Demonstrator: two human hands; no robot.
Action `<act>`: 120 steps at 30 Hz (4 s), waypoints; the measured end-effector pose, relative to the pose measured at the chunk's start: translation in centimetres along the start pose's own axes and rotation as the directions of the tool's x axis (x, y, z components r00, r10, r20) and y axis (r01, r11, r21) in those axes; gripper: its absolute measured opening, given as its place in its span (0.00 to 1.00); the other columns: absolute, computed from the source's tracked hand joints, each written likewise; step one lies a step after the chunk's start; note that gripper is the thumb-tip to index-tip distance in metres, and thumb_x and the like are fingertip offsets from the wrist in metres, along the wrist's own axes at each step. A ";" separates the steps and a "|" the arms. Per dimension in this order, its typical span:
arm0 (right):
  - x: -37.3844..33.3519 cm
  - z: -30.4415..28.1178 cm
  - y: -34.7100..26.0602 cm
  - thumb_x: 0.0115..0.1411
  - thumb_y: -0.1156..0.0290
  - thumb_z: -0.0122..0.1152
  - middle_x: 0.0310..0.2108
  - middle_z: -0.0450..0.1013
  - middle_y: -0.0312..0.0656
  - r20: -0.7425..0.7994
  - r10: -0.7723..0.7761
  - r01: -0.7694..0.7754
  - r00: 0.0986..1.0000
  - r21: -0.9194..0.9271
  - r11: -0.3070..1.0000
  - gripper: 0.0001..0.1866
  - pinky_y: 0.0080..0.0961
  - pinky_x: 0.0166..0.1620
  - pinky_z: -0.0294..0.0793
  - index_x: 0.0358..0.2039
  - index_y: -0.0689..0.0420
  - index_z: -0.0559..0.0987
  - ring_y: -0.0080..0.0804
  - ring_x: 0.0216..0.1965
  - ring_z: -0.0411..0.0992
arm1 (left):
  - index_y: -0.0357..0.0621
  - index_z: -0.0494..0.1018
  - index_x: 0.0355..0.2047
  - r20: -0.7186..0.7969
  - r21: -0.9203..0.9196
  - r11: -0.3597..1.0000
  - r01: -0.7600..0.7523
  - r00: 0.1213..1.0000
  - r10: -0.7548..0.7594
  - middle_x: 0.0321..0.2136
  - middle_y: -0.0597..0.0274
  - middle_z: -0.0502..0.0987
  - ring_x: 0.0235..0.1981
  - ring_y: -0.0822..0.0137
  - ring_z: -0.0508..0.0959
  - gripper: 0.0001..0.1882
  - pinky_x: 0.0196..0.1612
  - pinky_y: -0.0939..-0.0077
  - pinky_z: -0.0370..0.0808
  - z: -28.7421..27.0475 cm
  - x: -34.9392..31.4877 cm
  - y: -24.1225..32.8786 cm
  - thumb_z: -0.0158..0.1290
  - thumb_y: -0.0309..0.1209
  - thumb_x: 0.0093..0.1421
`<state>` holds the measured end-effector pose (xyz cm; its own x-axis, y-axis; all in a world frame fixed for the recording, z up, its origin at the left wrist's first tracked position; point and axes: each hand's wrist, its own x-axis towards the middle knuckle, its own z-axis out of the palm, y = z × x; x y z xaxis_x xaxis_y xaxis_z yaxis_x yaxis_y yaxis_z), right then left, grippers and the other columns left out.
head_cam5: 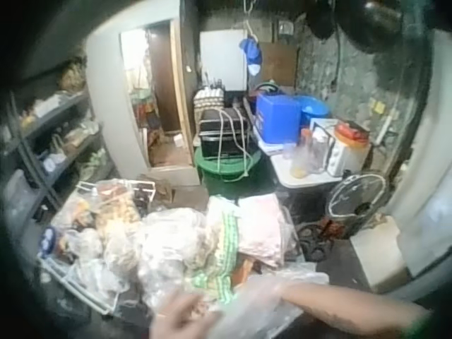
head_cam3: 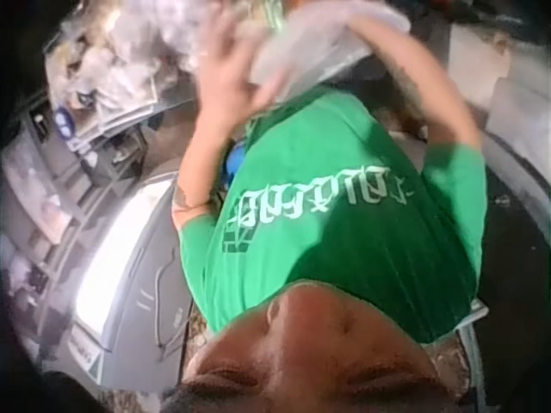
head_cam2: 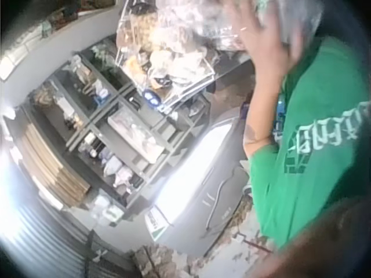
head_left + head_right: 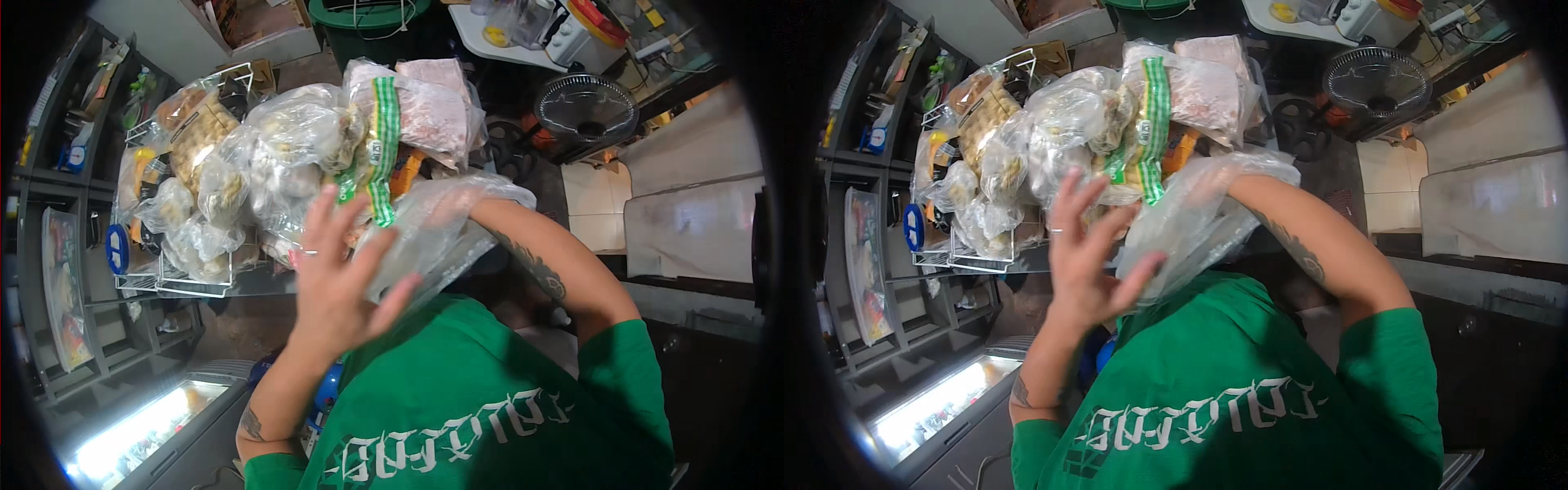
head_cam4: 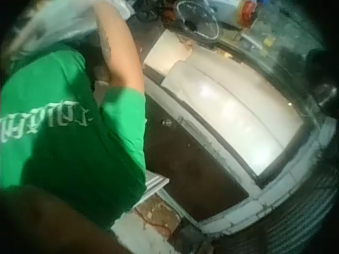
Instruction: Organizing various bags of frozen food in a chest freezer and updating an inventory checklist.
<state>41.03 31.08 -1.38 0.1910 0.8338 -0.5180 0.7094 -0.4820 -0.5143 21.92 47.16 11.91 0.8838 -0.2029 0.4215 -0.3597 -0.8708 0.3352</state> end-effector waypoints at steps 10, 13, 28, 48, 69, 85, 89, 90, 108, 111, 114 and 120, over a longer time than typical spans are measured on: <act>-1.7 4.8 1.9 0.59 0.63 0.57 0.47 0.78 0.50 -0.249 0.103 -0.136 0.963 -0.118 0.984 0.20 0.40 0.49 0.76 0.49 0.56 0.81 0.46 0.46 0.78 | 0.41 0.58 0.60 0.419 -0.109 0.864 0.492 0.811 -0.409 0.23 0.35 0.76 0.29 0.36 0.78 0.36 0.35 0.47 0.74 3.6 -1.7 -3.0 0.52 0.16 0.49; -7.1 3.5 -3.3 0.58 0.69 0.54 0.51 0.74 0.58 0.032 0.242 -0.239 0.970 -0.071 0.968 0.21 0.41 0.52 0.74 0.51 0.64 0.77 0.52 0.51 0.75 | 0.43 0.58 0.62 0.342 -0.216 0.802 0.557 0.813 -0.472 0.23 0.51 0.71 0.26 0.60 0.74 0.38 0.34 0.77 0.72 2.0 -0.6 -2.1 0.44 0.09 0.48; -7.5 8.4 -4.0 0.56 0.74 0.52 0.37 0.76 0.58 -0.221 -0.070 0.071 0.973 -0.005 0.997 0.11 0.44 0.45 0.77 0.34 0.67 0.79 0.53 0.39 0.77 | 0.40 0.52 0.66 0.556 -0.794 -0.101 0.600 0.648 -0.521 0.50 0.53 0.68 0.47 0.69 0.73 0.39 0.33 0.76 0.78 3.9 -2.4 -0.5 0.43 0.13 0.51; -6.4 5.3 -11.5 0.66 0.61 0.52 0.40 0.76 0.56 -0.215 -0.161 0.256 0.963 0.550 0.795 0.20 0.46 0.47 0.72 0.52 0.61 0.72 0.56 0.45 0.74 | 0.38 0.61 0.58 0.262 -0.756 0.226 0.614 0.601 -0.755 0.29 0.61 0.73 0.29 0.70 0.76 0.23 0.34 0.77 0.73 1.6 -7.9 -0.6 0.46 0.20 0.62; -7.0 5.7 -7.3 0.60 0.75 0.46 0.45 0.73 0.58 -0.220 0.085 0.008 0.972 0.391 0.920 0.17 0.44 0.52 0.70 0.49 0.64 0.72 0.55 0.49 0.72 | 0.48 0.44 0.68 0.397 -0.916 -0.225 0.333 0.661 -0.637 0.47 0.48 0.73 0.29 0.70 0.76 0.38 0.37 0.77 0.77 0.9 -5.7 3.2 0.53 0.30 0.65; 2.1 9.8 2.9 0.61 0.66 0.52 0.44 0.78 0.50 -0.384 -0.035 -0.049 0.923 -0.206 0.977 0.15 0.40 0.50 0.73 0.44 0.55 0.81 0.48 0.46 0.76 | 0.57 0.23 0.72 0.506 -0.852 -0.016 0.523 0.816 -0.281 0.71 0.37 0.43 0.49 0.57 0.77 0.61 0.30 0.79 0.73 0.3 -4.2 2.7 0.22 0.83 0.50; 1.4 7.3 1.8 0.64 0.62 0.51 0.49 0.77 0.46 -0.326 0.057 -0.092 0.944 -0.091 0.992 0.16 0.39 0.52 0.73 0.47 0.51 0.81 0.46 0.49 0.75 | 0.52 0.25 0.73 0.356 -0.932 -0.088 0.351 0.845 -0.399 0.69 0.35 0.47 0.49 0.55 0.77 0.60 0.31 0.78 0.75 0.2 -5.0 2.2 0.28 0.79 0.54; 0.4 6.6 1.2 0.64 0.62 0.51 0.49 0.77 0.46 -0.307 0.027 -0.051 0.951 -0.070 0.996 0.16 0.38 0.52 0.73 0.48 0.50 0.81 0.46 0.49 0.75 | 0.52 0.25 0.73 0.354 -0.933 -0.091 0.348 0.843 -0.405 0.69 0.35 0.47 0.49 0.55 0.77 0.60 0.31 0.78 0.75 0.3 -5.0 2.3 0.28 0.79 0.54; 0.3 1.8 3.7 0.61 0.54 0.57 0.57 0.73 0.45 0.258 0.177 -0.086 0.950 -0.331 0.940 0.28 0.39 0.58 0.69 0.61 0.46 0.73 0.46 0.55 0.73 | 0.46 0.31 0.73 0.282 -0.959 -0.134 0.248 0.863 -0.420 0.68 0.34 0.48 0.47 0.55 0.77 0.61 0.37 0.75 0.78 1.8 -4.9 3.8 0.39 0.75 0.55; 1.1 3.2 4.7 0.60 0.45 0.55 0.55 0.74 0.48 0.043 0.122 -0.117 0.992 -0.097 0.988 0.30 0.37 0.58 0.68 0.58 0.49 0.75 0.46 0.56 0.72 | 0.46 0.31 0.73 0.262 -0.965 -0.127 0.230 0.863 -0.432 0.68 0.33 0.48 0.48 0.55 0.77 0.60 0.39 0.72 0.79 1.9 -4.8 3.5 0.40 0.74 0.56; -0.1 1.4 1.0 0.58 0.43 0.55 0.51 0.76 0.49 -0.024 0.292 -0.290 0.956 0.062 0.955 0.30 0.38 0.55 0.70 0.53 0.51 0.79 0.45 0.54 0.73 | 0.46 0.31 0.73 0.242 -0.970 -0.124 0.207 0.855 -0.460 0.68 0.32 0.48 0.48 0.55 0.77 0.60 0.39 0.71 0.80 1.9 -5.2 3.0 0.40 0.73 0.56; -2.0 1.4 -1.0 0.57 0.45 0.56 0.49 0.77 0.50 -0.053 0.386 -0.385 0.921 0.037 0.922 0.28 0.39 0.52 0.74 0.50 0.51 0.80 0.45 0.53 0.74 | 0.46 0.31 0.73 0.245 -0.969 -0.128 0.210 0.863 -0.441 0.69 0.33 0.47 0.50 0.52 0.77 0.61 0.45 0.65 0.79 1.7 -4.9 3.5 0.39 0.75 0.55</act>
<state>39.00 29.46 -0.78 0.4857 0.5957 -0.6397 0.5557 -0.7753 -0.3001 16.82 44.39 9.61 0.9950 0.0996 0.0093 -0.0584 0.5029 0.8624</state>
